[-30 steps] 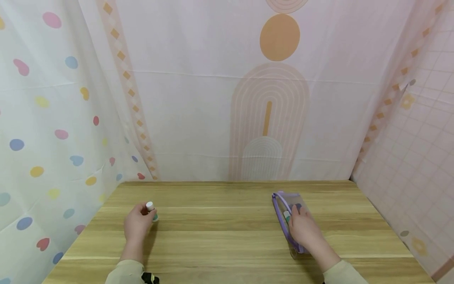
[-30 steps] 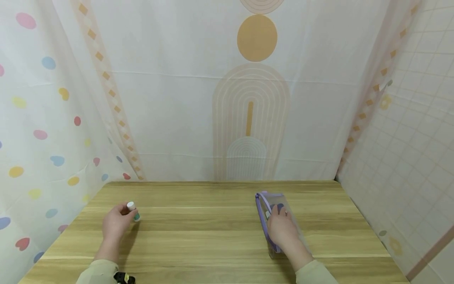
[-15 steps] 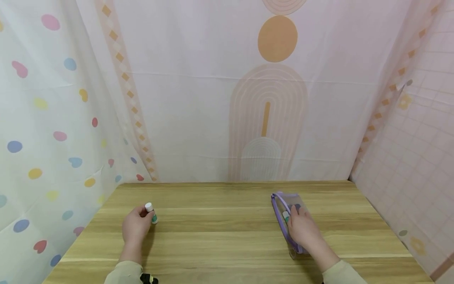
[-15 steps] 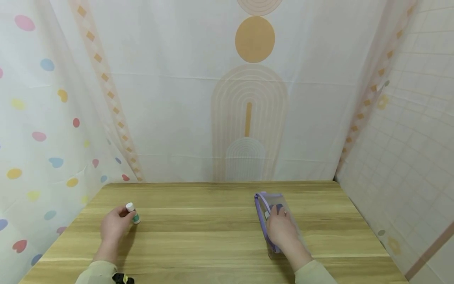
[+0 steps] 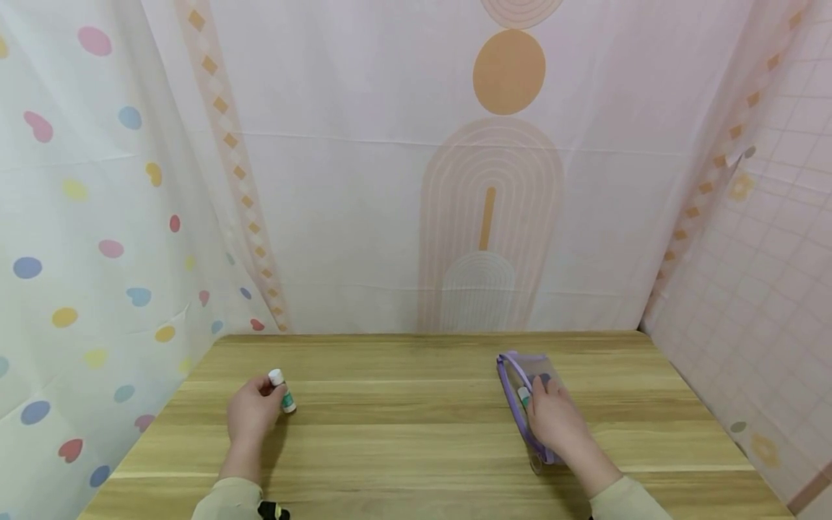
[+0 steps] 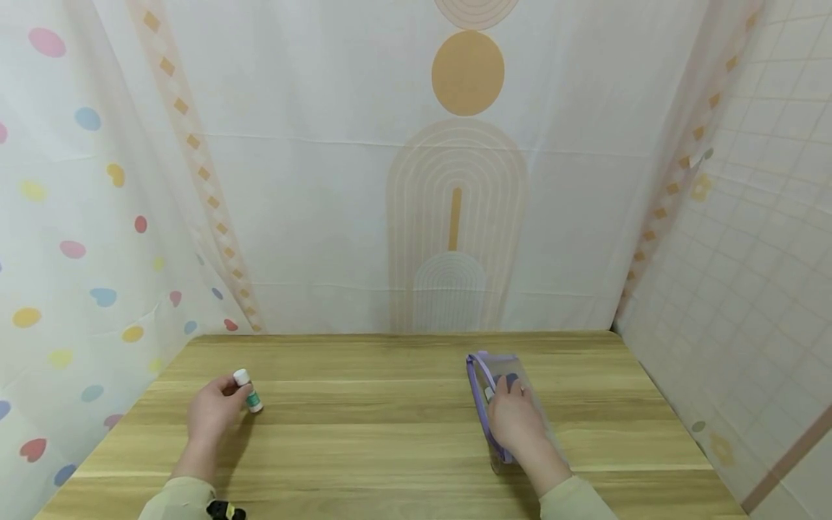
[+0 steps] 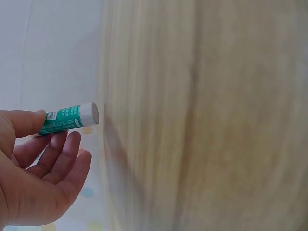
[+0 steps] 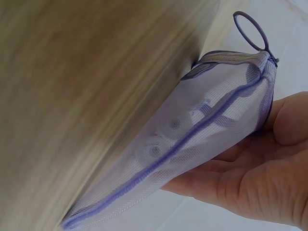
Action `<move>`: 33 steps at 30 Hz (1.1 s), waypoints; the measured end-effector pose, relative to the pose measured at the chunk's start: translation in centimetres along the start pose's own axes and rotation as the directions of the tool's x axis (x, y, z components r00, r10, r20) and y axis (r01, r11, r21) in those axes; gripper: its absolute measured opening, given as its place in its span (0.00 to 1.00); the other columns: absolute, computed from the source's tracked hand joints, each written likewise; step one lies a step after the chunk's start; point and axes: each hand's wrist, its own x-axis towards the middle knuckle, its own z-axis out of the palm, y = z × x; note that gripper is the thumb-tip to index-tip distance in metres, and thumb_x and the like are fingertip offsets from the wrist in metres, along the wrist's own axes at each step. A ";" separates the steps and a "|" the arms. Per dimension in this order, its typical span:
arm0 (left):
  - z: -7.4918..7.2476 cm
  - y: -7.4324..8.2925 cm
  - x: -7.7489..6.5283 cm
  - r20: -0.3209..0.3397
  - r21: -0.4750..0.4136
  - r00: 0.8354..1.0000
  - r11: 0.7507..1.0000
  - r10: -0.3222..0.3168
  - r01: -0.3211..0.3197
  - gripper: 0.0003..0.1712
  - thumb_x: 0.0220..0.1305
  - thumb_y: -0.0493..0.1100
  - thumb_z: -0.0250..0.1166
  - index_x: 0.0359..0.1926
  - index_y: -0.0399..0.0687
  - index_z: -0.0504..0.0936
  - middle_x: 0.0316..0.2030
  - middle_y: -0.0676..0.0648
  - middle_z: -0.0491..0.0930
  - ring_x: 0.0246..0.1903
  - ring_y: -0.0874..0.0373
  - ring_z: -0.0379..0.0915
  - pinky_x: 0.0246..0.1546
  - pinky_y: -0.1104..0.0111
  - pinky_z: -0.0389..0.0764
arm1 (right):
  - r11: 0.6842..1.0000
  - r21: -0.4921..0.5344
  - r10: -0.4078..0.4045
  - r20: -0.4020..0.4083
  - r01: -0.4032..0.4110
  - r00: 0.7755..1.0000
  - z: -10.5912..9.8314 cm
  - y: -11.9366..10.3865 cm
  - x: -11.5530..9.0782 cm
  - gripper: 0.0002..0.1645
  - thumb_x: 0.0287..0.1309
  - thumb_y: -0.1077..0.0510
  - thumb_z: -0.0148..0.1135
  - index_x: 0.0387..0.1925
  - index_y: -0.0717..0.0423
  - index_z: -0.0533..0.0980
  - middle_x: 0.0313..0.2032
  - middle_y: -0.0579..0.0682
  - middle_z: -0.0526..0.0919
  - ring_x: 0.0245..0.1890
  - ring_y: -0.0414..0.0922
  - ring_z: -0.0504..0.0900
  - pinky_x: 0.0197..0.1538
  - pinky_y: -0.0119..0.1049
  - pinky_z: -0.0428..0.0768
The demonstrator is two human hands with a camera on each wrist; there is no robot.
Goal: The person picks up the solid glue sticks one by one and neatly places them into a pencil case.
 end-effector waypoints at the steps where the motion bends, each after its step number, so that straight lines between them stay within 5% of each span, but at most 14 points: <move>1: 0.0 0.0 0.0 0.000 -0.001 1.000 1.000 -0.001 0.001 0.23 0.68 0.41 0.59 0.54 0.23 0.75 0.44 0.29 0.78 0.45 0.37 0.73 0.47 0.47 0.74 | 1.000 0.001 0.002 0.001 -0.002 1.000 0.0 0.0 0.0 0.26 0.67 0.65 0.51 0.58 0.84 0.66 0.44 0.74 0.75 0.41 0.63 0.76 0.52 0.56 0.77; 24: 0.9 1.5 -0.4 0.067 -0.046 0.997 0.998 0.043 -0.040 0.24 0.70 0.40 0.58 0.58 0.22 0.73 0.48 0.27 0.78 0.45 0.38 0.75 0.47 0.48 0.77 | 1.000 0.005 0.006 -0.006 -0.006 1.000 0.2 0.1 0.1 0.26 0.67 0.64 0.52 0.58 0.84 0.66 0.41 0.72 0.75 0.40 0.64 0.76 0.47 0.57 0.79; 33: 1.6 2.7 -0.6 0.109 -0.074 0.993 0.996 0.052 -0.044 0.26 0.71 0.42 0.59 0.59 0.23 0.73 0.48 0.28 0.78 0.45 0.40 0.75 0.46 0.52 0.78 | 1.000 0.011 0.005 0.002 -0.005 1.000 0.1 0.1 0.0 0.27 0.67 0.64 0.51 0.58 0.84 0.66 0.44 0.74 0.75 0.43 0.65 0.76 0.52 0.57 0.77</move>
